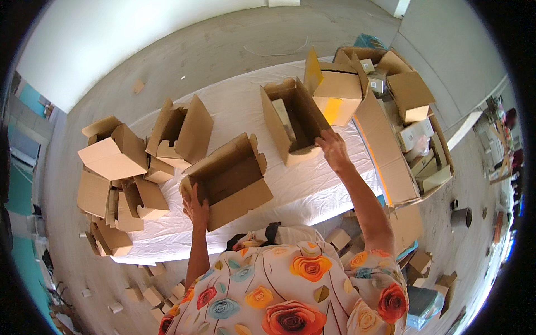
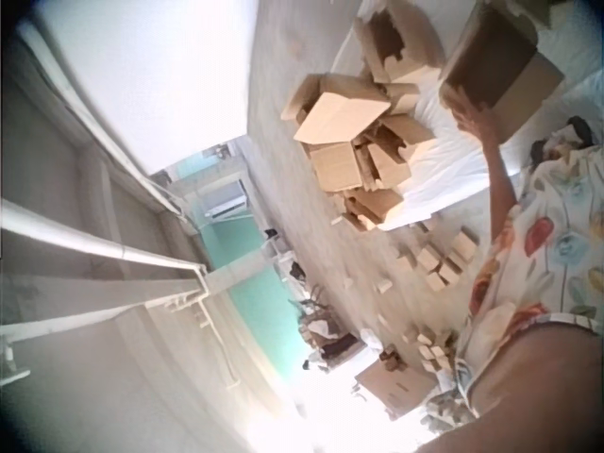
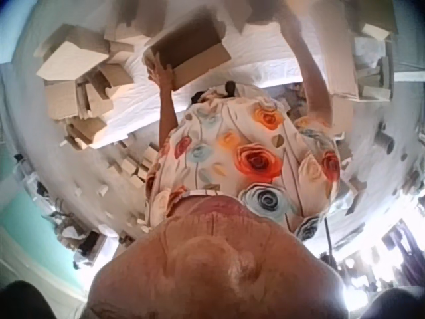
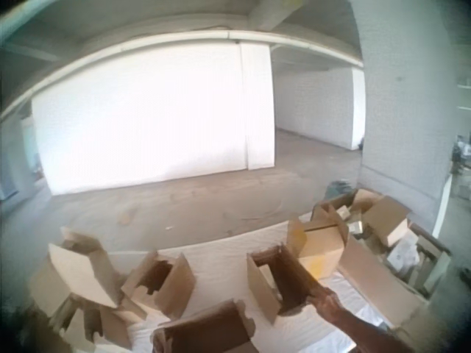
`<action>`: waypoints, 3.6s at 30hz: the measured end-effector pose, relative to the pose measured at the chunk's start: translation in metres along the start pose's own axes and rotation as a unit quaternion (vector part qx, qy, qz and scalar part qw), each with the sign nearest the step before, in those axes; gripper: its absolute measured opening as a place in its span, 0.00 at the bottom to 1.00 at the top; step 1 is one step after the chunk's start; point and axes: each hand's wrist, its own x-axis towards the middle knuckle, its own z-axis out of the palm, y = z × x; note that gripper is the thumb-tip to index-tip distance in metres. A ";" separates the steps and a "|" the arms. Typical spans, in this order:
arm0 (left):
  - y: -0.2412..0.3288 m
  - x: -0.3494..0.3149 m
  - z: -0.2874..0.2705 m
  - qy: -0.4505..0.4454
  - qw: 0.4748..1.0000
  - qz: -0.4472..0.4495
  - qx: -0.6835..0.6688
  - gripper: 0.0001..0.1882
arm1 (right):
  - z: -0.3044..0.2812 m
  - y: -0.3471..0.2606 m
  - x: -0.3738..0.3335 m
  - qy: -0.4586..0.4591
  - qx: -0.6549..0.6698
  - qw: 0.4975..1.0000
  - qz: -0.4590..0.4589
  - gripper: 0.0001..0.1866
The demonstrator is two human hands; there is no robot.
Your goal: The person picks up white bottles, places them into cardboard boxes, folds the boxes closed, and then puts the small boxes into a larger shipping container.
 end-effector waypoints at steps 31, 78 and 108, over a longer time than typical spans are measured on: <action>-0.012 -0.004 -0.002 0.008 0.999 0.044 -0.002 0.38 | 0.060 -0.014 0.068 -0.125 -0.046 0.949 0.287 0.26; -0.017 0.008 -0.007 -0.061 0.997 0.048 -0.006 0.46 | 0.048 -0.196 -0.017 -0.032 0.443 0.872 0.204 0.28; -0.023 0.004 -0.036 -0.076 0.834 0.028 -0.547 0.27 | 0.041 -0.160 -0.023 -0.222 0.167 0.960 -0.019 0.31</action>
